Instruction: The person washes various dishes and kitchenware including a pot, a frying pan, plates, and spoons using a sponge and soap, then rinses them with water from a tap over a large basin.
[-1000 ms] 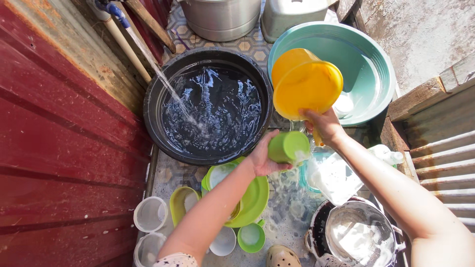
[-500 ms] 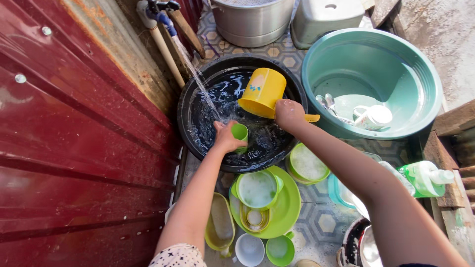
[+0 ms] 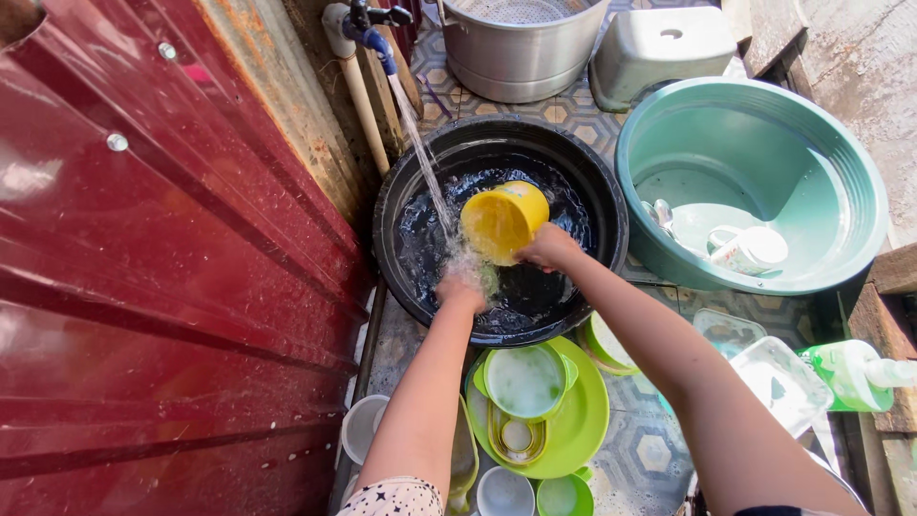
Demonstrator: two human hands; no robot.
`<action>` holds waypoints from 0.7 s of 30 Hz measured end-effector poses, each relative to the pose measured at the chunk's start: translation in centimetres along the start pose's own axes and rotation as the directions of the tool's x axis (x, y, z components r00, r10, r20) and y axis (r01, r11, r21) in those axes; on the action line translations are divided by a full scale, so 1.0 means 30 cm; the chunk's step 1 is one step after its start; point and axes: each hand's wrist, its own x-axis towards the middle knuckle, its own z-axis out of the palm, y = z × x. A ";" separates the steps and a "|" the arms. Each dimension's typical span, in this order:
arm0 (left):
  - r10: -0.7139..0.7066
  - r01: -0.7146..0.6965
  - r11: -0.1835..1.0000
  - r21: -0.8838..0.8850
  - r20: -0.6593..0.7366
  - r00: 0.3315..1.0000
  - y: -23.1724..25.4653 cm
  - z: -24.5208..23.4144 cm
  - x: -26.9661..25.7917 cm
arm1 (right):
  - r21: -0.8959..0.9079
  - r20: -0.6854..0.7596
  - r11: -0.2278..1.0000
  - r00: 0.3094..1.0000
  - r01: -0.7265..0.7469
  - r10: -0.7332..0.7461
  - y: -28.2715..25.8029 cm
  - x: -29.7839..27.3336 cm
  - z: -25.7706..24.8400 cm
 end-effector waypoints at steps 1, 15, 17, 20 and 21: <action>-0.003 0.003 1.000 -0.005 -0.002 1.000 0.009 -0.020 -0.014 | 0.082 0.000 0.997 1.000 0.010 -0.010 -0.006 -0.027 -0.025; 0.032 -0.215 0.435 -0.874 -0.223 0.974 0.034 -0.194 -0.088 | -0.014 -0.371 0.976 0.906 0.215 -0.205 -0.060 -0.182 -0.111; 0.059 -0.068 0.248 -0.966 -0.055 0.997 0.017 -0.190 -0.058 | -0.082 -0.539 0.973 0.811 0.216 -0.226 -0.049 -0.138 -0.125; 0.248 0.215 -0.110 -0.970 0.183 0.951 -0.007 -0.203 -0.049 | -0.168 -0.628 0.956 0.721 0.241 -0.292 0.005 -0.065 -0.139; 0.383 0.343 -0.259 -0.903 0.230 0.895 -0.010 -0.209 -0.051 | -0.169 -0.629 0.956 0.721 0.239 -0.292 0.026 -0.041 -0.129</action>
